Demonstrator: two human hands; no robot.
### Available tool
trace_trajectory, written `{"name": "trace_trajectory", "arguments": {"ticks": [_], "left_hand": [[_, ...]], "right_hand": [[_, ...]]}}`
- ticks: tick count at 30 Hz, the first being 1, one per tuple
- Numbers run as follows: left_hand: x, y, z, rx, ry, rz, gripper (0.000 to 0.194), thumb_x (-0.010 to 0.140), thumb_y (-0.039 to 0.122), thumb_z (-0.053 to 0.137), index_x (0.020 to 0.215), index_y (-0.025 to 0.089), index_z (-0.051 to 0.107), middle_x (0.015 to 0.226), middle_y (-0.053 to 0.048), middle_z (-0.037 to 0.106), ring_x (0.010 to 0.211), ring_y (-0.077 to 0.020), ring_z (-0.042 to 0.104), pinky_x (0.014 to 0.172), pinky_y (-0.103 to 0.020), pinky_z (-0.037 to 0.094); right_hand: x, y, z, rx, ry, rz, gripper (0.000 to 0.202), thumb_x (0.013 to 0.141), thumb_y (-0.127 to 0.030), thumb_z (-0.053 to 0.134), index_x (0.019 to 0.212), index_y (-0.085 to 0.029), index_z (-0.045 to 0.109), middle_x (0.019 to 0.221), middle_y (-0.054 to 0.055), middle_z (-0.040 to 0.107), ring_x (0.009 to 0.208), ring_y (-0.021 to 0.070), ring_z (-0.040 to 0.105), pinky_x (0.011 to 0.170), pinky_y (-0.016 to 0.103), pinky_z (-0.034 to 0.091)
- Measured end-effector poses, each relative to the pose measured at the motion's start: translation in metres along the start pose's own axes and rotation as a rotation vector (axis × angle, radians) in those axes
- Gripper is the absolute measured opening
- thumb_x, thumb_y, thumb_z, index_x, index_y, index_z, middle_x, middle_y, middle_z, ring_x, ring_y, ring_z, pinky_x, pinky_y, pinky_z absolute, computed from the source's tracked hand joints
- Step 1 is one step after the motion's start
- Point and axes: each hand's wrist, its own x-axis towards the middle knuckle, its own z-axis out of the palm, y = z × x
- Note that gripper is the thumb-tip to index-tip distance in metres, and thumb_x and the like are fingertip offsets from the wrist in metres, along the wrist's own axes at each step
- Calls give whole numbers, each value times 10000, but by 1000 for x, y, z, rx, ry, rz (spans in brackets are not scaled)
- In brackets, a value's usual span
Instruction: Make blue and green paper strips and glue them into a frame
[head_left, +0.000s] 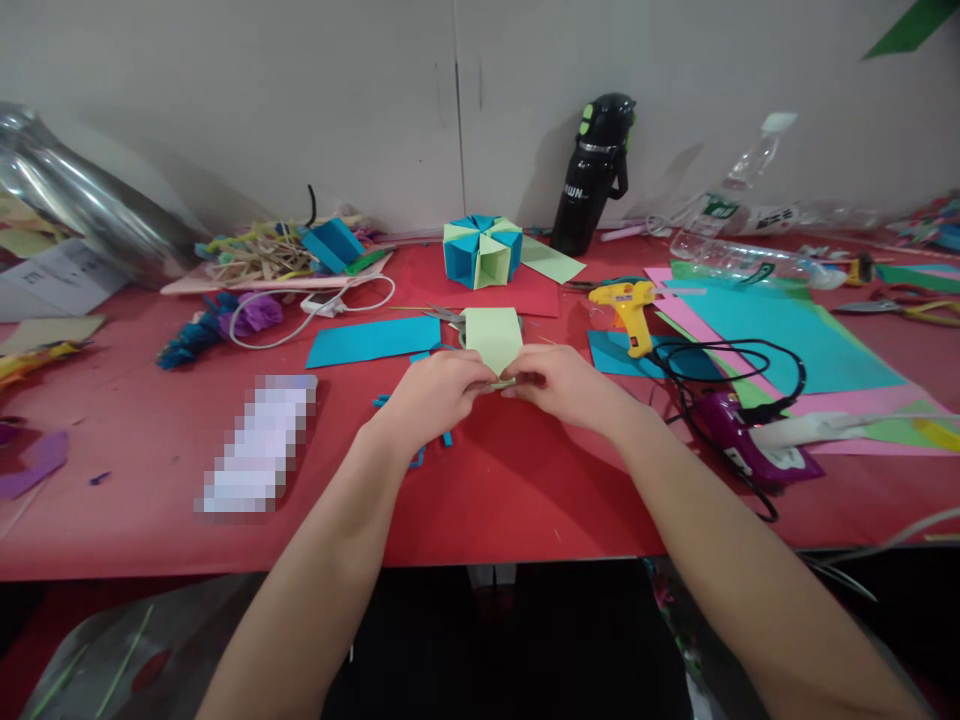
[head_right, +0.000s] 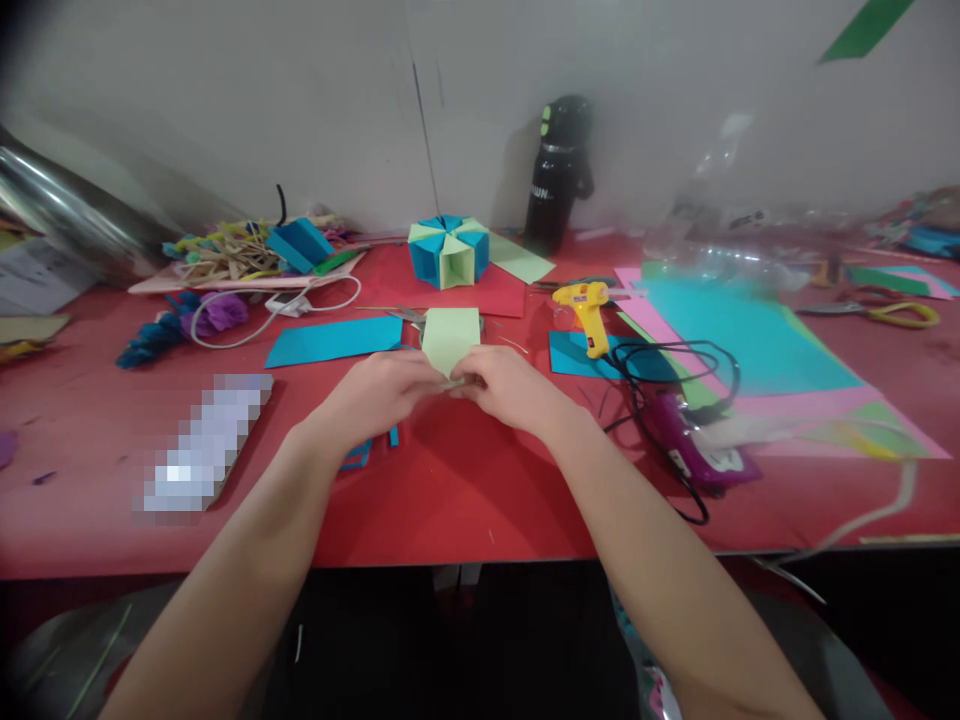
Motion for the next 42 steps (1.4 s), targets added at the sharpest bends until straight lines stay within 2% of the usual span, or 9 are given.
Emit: {"name": "trace_trajectory", "arguments": {"ticks": [3, 9, 15, 20, 24, 29, 33, 38, 42], "left_hand": [[0, 2, -1, 40, -12, -11, 332, 923, 132, 501, 1039, 269, 780, 1059, -41, 759, 1000, -228, 696, 841, -328, 516], [1, 5, -3, 122, -27, -18, 346, 937, 132, 456, 1063, 241, 759, 1084, -50, 765, 1028, -252, 698, 834, -352, 510], [1, 4, 3, 140, -24, -14, 232, 951, 193, 509, 991, 250, 730, 1016, -29, 768, 976, -242, 700, 790, -341, 494], [1, 2, 4, 127, 15, -1, 179, 944, 207, 545, 953, 241, 721, 1021, -26, 743, 968, -224, 685, 765, -319, 483], [1, 3, 0, 95, 61, -8, 204, 944, 190, 525, 935, 233, 725, 983, -28, 746, 944, -221, 682, 734, -311, 464], [1, 6, -6, -68, 151, -45, 204, 945, 207, 543, 958, 253, 741, 987, -10, 778, 913, -209, 696, 742, -301, 463], [1, 11, -8, -187, 205, -66, 187, 956, 255, 555, 963, 252, 742, 926, -8, 777, 836, -191, 688, 683, -283, 452], [2, 15, -4, -419, 224, -61, 198, 938, 178, 526, 977, 224, 715, 940, -17, 760, 891, -181, 701, 773, -289, 507], [4, 17, -2, -719, 163, -108, 97, 892, 203, 613, 953, 187, 687, 929, -41, 737, 888, -196, 709, 825, -333, 547]], "right_hand": [[0, -1, -1, 9, 28, 21, 66, 875, -133, 728, 879, -199, 724, 821, 10, 685, 764, 151, 608, 698, 276, 432], [0, -5, -3, -11, 15, -3, 118, 944, -136, 627, 862, -190, 691, 880, 34, 677, 848, 172, 609, 754, 291, 432], [0, -7, -1, -56, -17, 29, 151, 980, -161, 572, 877, -190, 678, 941, 55, 682, 914, 196, 607, 797, 314, 433], [0, -9, -2, -58, -16, 36, 133, 983, -180, 587, 904, -191, 694, 966, 55, 691, 939, 196, 611, 801, 317, 439], [0, -10, -2, 18, 71, 19, 110, 945, -242, 678, 850, -193, 704, 879, 36, 686, 833, 175, 608, 740, 305, 445], [0, -14, -4, 176, 229, -11, 90, 918, -305, 724, 901, -221, 752, 907, 33, 723, 820, 174, 641, 732, 297, 475], [0, -21, -6, 240, 315, 1, 225, 928, -443, 701, 900, -225, 749, 923, 50, 741, 857, 197, 659, 747, 312, 496], [0, -25, -4, 218, 432, -4, 407, 932, -547, 661, 717, -203, 629, 778, 39, 660, 749, 176, 590, 680, 309, 462], [0, -25, -4, 129, 466, -78, 433, 972, -531, 609, 692, -207, 541, 723, 27, 577, 718, 170, 537, 663, 314, 431]]}}
